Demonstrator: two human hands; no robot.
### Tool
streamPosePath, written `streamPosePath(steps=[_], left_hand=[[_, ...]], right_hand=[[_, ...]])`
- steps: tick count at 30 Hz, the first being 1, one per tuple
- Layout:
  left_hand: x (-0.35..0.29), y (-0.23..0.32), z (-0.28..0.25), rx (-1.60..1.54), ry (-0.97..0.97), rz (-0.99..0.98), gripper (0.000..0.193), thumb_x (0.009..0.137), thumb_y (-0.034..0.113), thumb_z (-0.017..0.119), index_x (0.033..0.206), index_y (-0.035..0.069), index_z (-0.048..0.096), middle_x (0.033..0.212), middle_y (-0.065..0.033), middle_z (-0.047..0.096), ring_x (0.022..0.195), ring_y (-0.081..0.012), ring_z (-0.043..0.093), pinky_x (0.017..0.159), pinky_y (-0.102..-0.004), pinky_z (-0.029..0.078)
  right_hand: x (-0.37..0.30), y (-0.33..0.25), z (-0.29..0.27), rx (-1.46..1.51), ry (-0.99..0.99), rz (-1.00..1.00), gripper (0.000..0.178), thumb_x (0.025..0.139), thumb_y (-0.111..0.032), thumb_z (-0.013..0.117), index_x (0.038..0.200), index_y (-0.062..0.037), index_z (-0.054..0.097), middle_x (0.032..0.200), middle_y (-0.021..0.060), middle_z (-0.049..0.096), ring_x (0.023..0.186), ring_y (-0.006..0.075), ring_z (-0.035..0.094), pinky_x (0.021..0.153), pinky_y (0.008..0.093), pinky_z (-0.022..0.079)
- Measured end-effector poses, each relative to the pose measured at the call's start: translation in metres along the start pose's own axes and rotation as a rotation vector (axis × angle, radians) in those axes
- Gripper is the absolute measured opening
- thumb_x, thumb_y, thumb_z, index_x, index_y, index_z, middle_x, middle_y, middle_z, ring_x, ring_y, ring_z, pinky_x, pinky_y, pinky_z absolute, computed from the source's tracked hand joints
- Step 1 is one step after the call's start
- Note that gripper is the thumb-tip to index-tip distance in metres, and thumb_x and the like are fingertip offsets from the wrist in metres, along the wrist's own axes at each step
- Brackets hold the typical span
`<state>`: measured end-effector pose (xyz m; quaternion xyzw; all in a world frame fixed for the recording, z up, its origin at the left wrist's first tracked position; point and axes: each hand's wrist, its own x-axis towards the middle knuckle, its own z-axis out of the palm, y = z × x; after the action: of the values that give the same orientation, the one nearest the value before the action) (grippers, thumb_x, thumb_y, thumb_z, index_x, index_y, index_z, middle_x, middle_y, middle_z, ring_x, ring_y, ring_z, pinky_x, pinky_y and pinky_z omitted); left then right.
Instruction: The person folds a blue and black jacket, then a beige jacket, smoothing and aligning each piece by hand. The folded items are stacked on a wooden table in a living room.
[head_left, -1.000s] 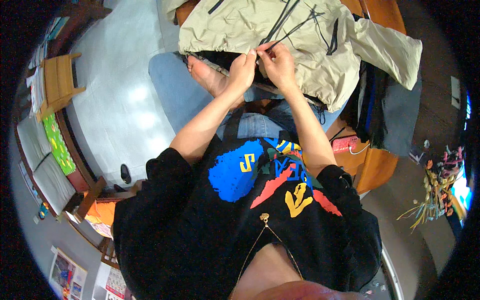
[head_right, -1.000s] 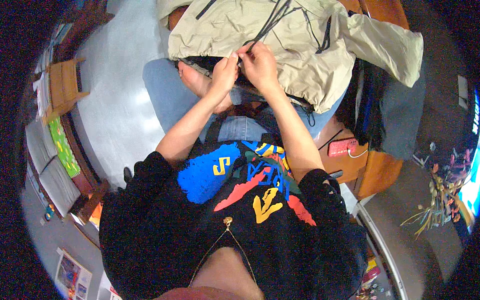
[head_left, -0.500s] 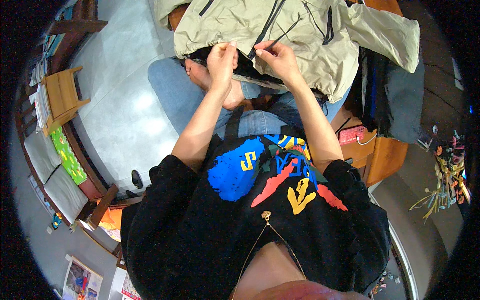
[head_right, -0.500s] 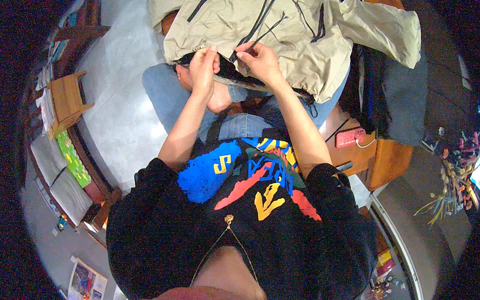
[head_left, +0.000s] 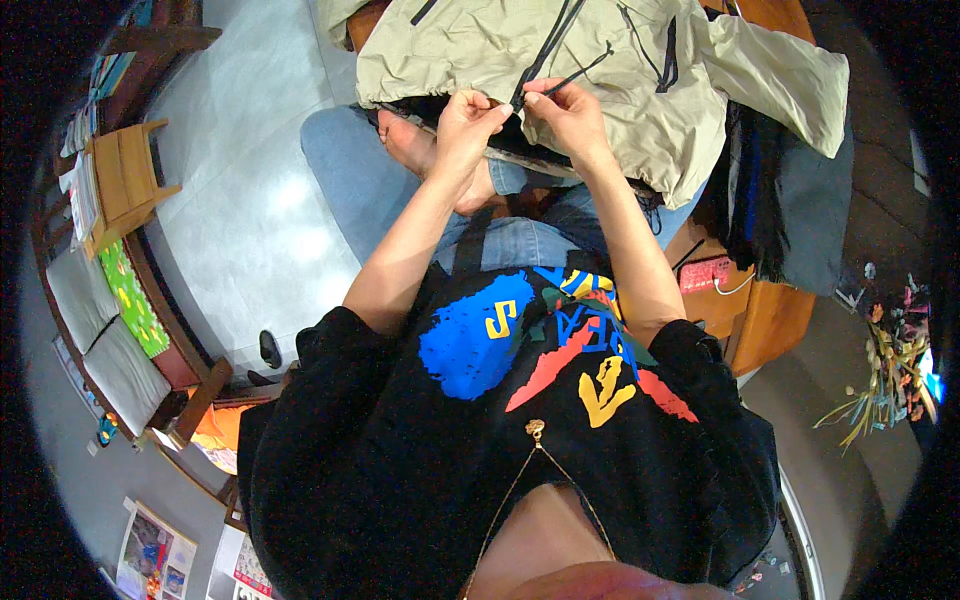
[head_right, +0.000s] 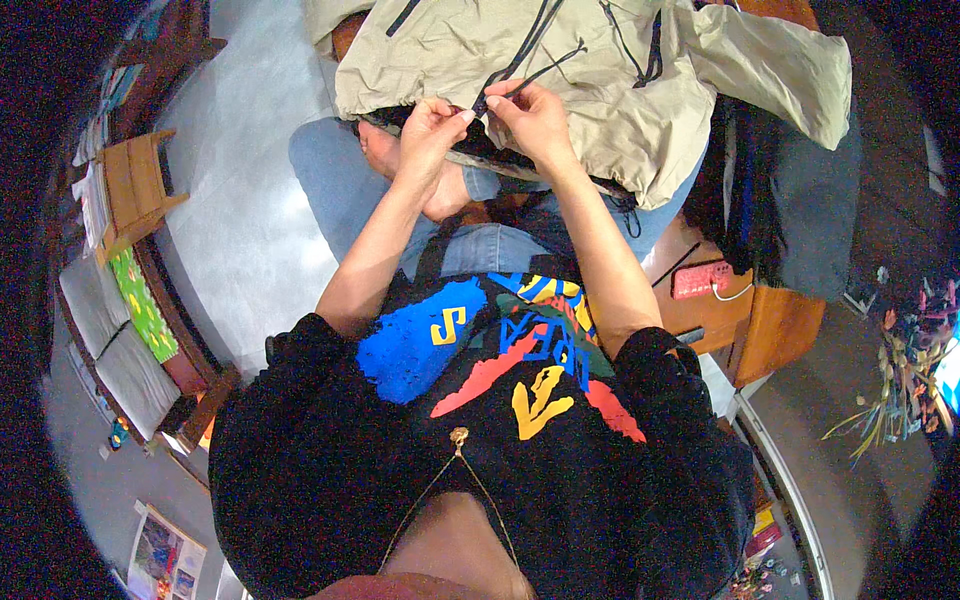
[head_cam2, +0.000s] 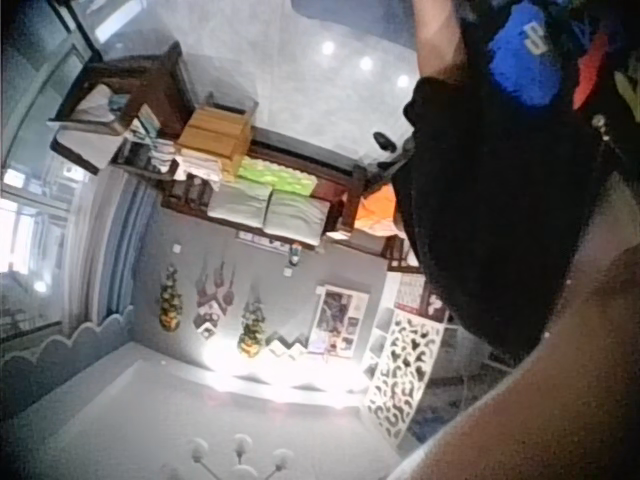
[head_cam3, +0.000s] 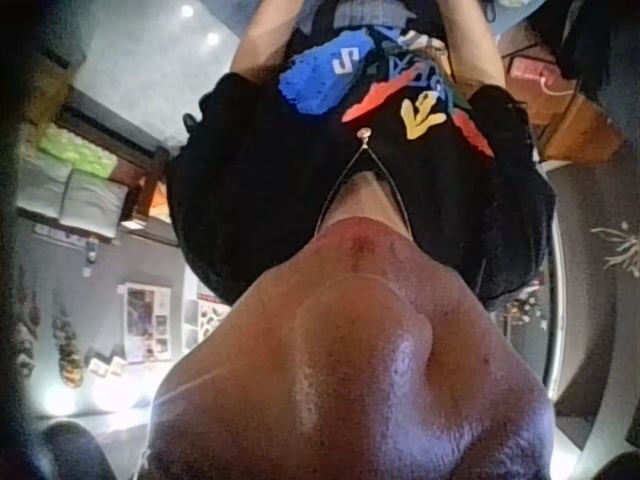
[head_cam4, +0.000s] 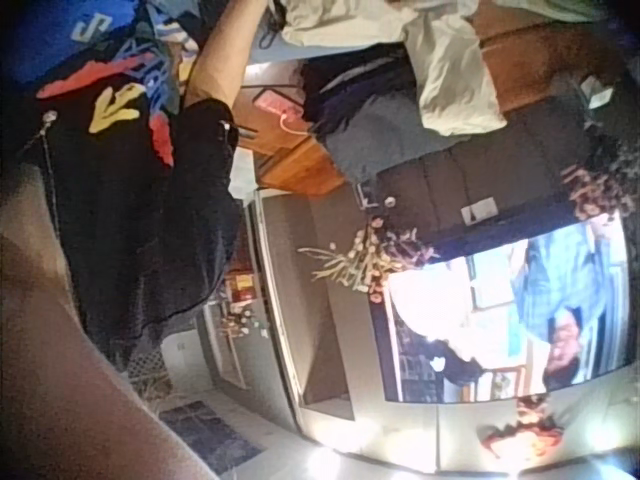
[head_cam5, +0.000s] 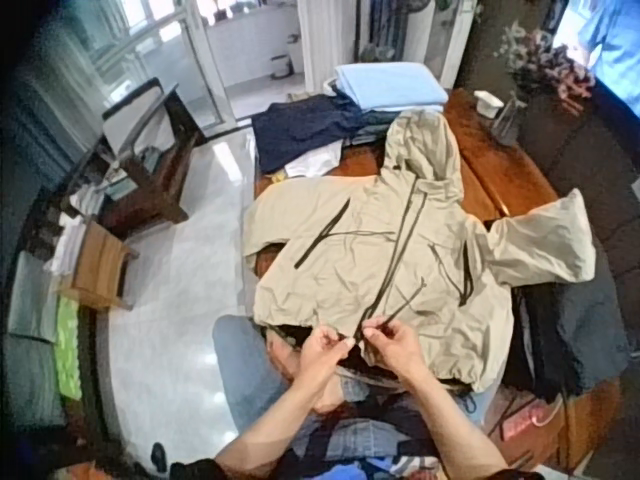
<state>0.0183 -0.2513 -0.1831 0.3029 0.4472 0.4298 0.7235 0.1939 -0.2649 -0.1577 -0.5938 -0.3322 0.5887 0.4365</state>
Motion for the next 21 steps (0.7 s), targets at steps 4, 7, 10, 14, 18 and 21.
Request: streamPosePath(steps=[4, 7, 10, 14, 18, 21], left_hand=[[0.000, -0.004, -0.005, -0.241, -0.030, -0.166, 0.016, 0.094, 0.006, 0.074, 0.099, 0.009, 0.060, 0.090, -0.0020, 0.066, 0.079, -0.0106, 0.063, 0.071, -0.0235, 0.053], [0.002, -0.011, -0.009, -0.375, -0.046, -0.398, 0.010, 0.096, 0.011, 0.073, 0.099, 0.010, 0.064, 0.094, -0.0019, 0.069, 0.082, -0.0130, 0.066, 0.076, -0.0274, 0.055], [0.006, -0.016, -0.012, -0.555, -0.141, -0.395, 0.009, 0.096, 0.010, 0.071, 0.102, 0.009, 0.064, 0.097, -0.0034, 0.069, 0.088, -0.0146, 0.066, 0.082, -0.0303, 0.056], [0.007, -0.016, -0.014, -0.605, -0.162, -0.420, 0.011, 0.095, 0.007, 0.070, 0.104, 0.009, 0.064, 0.097, -0.0043, 0.068, 0.090, -0.0166, 0.067, 0.084, -0.0313, 0.057], [0.010, -0.017, -0.009, -0.283, -0.026, -0.326, 0.013, 0.091, 0.003, 0.070, 0.102, 0.006, 0.064, 0.095, -0.0045, 0.068, 0.084, -0.0156, 0.066, 0.079, -0.0295, 0.055], [0.012, -0.022, 0.000, 0.211, 0.155, -0.048, 0.015, 0.086, 0.002, 0.072, 0.099, 0.003, 0.065, 0.091, -0.0059, 0.070, 0.073, -0.0126, 0.064, 0.069, -0.0267, 0.053]], right_hand=[[0.000, 0.002, 0.001, 0.073, 0.025, 0.014, 0.019, 0.098, -0.011, 0.069, 0.114, -0.0019, 0.071, 0.092, 0.0001, 0.070, 0.081, 0.0080, 0.063, 0.074, 0.0242, 0.051], [0.000, 0.005, -0.001, 0.120, 0.017, -0.003, 0.019, 0.097, -0.011, 0.070, 0.115, -0.0024, 0.071, 0.094, 0.0006, 0.070, 0.083, 0.0084, 0.063, 0.076, 0.0242, 0.051], [-0.001, 0.008, -0.003, 0.148, 0.007, -0.002, 0.020, 0.097, -0.011, 0.070, 0.115, -0.0028, 0.071, 0.096, 0.0008, 0.070, 0.084, 0.0086, 0.062, 0.077, 0.0242, 0.051], [-0.002, 0.009, 0.000, 0.179, 0.020, -0.001, 0.021, 0.097, -0.012, 0.070, 0.116, -0.0025, 0.071, 0.096, 0.0008, 0.069, 0.081, 0.0088, 0.061, 0.076, 0.0243, 0.051], [-0.005, 0.005, 0.004, 0.108, 0.026, -0.008, 0.020, 0.097, -0.011, 0.070, 0.115, -0.0018, 0.071, 0.093, 0.0006, 0.070, 0.081, 0.0081, 0.061, 0.074, 0.0238, 0.050], [-0.007, 0.003, 0.005, 0.055, 0.022, -0.014, 0.020, 0.097, -0.010, 0.071, 0.115, -0.0012, 0.071, 0.090, 0.0003, 0.070, 0.080, 0.0075, 0.062, 0.073, 0.0232, 0.049]])
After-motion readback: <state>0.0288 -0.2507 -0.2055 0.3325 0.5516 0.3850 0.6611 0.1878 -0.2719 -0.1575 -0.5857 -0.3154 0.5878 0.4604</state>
